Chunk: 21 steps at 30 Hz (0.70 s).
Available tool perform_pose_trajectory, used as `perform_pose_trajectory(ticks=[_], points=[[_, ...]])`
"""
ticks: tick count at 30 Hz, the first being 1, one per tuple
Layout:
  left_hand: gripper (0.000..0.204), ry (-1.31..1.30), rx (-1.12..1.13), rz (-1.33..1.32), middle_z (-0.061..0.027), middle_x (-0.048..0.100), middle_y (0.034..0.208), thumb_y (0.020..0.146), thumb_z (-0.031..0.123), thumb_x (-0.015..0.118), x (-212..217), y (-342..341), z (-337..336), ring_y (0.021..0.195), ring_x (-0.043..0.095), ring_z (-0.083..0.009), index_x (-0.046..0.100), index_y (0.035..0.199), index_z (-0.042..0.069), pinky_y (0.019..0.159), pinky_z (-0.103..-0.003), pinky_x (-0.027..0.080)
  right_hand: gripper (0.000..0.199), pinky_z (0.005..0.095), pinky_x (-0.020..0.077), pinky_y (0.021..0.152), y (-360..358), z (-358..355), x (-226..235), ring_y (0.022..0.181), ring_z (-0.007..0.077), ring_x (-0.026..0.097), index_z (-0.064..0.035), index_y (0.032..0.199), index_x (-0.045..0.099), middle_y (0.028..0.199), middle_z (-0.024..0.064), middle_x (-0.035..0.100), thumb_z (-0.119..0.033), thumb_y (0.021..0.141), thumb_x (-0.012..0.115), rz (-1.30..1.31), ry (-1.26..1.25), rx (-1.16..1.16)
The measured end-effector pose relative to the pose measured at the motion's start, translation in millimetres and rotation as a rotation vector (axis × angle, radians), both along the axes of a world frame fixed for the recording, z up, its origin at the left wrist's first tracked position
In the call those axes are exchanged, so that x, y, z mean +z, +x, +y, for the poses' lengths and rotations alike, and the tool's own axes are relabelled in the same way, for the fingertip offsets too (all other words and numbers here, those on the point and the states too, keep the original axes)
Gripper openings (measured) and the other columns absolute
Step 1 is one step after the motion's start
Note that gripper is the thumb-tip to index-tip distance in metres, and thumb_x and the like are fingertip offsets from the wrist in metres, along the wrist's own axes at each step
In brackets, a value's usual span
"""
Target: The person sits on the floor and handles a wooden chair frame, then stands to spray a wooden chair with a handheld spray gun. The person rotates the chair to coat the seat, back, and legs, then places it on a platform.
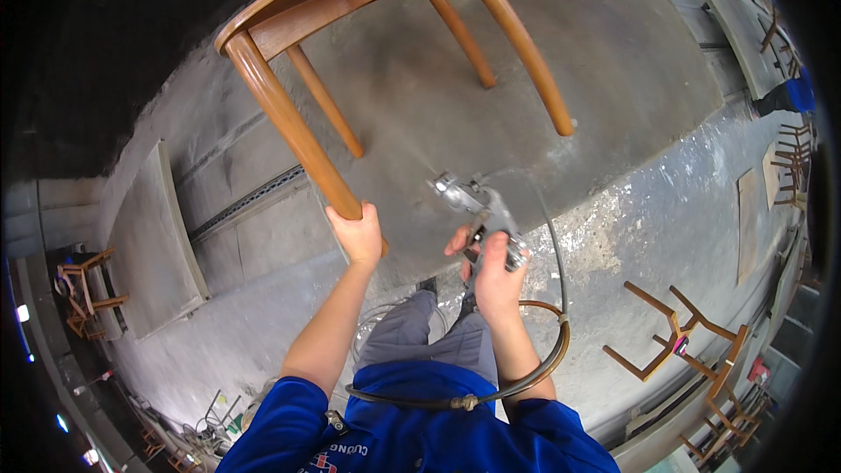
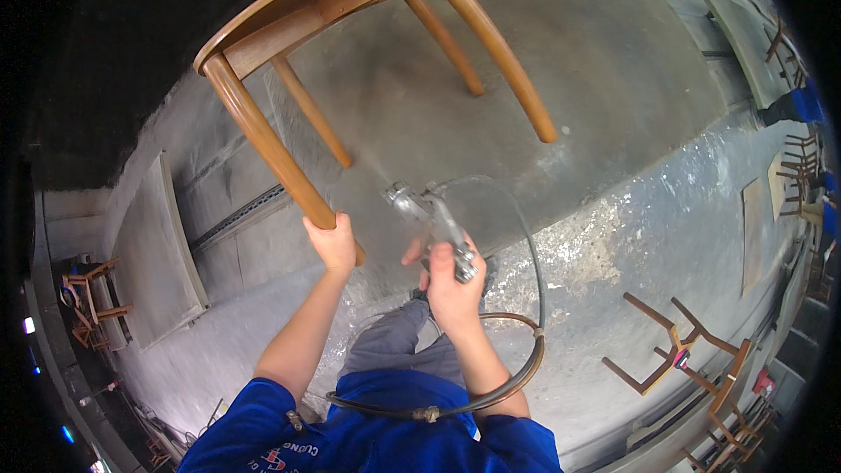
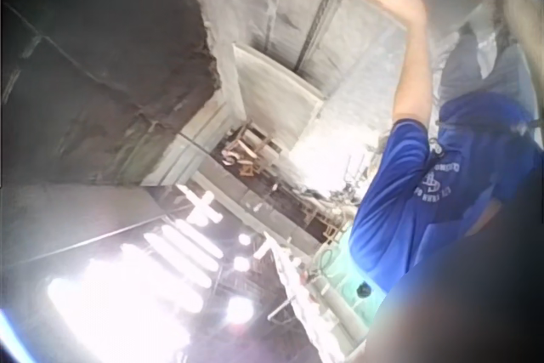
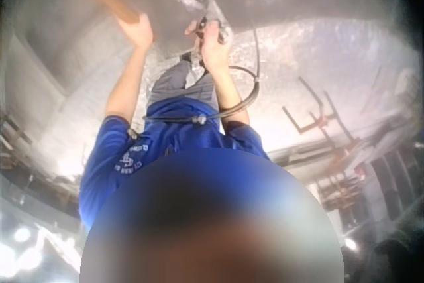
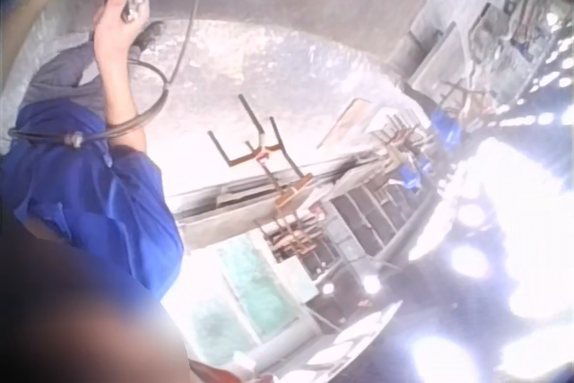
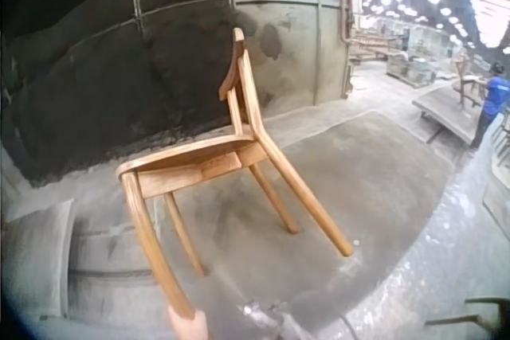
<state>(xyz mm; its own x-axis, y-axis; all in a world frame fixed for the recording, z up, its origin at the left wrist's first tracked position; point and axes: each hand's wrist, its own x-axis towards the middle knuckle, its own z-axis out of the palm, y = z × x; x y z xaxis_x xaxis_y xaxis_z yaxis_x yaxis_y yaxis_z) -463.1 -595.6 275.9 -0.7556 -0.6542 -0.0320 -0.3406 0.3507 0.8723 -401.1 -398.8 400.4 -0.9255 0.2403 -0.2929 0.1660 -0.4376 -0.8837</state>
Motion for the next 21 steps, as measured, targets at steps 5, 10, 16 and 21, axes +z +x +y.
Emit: perform_pose_trajectory(ticks=[5, 10, 16, 21], points=[[0.038, 0.059, -0.027, -0.023, -0.0170, 0.060, 0.091, 0.082, 0.012, 0.068, -1.6, 1.6, 0.8, 0.084, 0.061, -0.0293, 0.045, 0.109, -0.002, 0.081, -0.043, 0.049, 0.048, 0.0228, 0.0389, 0.047, 10.8, -0.7, -11.1, 0.056, 0.0078, 0.053, -0.0028, 0.090, 0.060, 0.073, 0.0050, 0.066, -0.049, 0.103, 0.053, -0.196, 0.255, 0.103], [0.041, 0.076, -0.043, 0.030, -0.0170, 0.060, 0.092, 0.083, 0.013, 0.068, -5.1, 5.4, 2.9, 0.086, 0.061, -0.0288, 0.044, 0.112, -0.003, 0.083, -0.044, 0.049, 0.042, 0.0253, 0.0428, 0.061, 50.3, 9.7, -11.5, 0.066, 0.0084, 0.055, -0.0031, 0.094, 0.060, 0.070, 0.0023, 0.063, -0.043, 0.103, 0.055, -0.465, 0.248, -0.033], [0.047, 0.089, -0.121, -0.016, -0.0199, 0.058, 0.102, 0.085, 0.017, 0.068, 2.3, 21.2, 15.8, 0.095, 0.060, -0.0314, 0.041, 0.118, -0.004, 0.087, -0.044, 0.048, 0.037, 0.0272, 0.0493, 0.071, 20.9, 15.1, -2.3, 0.078, 0.0110, 0.061, 0.0021, 0.125, 0.060, 0.087, 0.0060, 0.066, -0.026, 0.101, 0.063, 0.141, 0.431, -0.317], [0.058, 0.153, -0.207, -0.081, -0.0224, 0.054, 0.118, 0.088, 0.019, 0.068, 1.9, 40.2, 18.5, 0.109, 0.057, -0.0330, 0.036, 0.131, -0.004, 0.096, -0.044, 0.045, 0.025, 0.0280, 0.0463, 0.068, 26.7, 10.0, -11.9, 0.072, 0.0089, 0.055, 0.0001, 0.104, 0.064, 0.078, 0.0020, 0.062, -0.025, 0.104, 0.058, -0.043, 0.552, -0.403]])
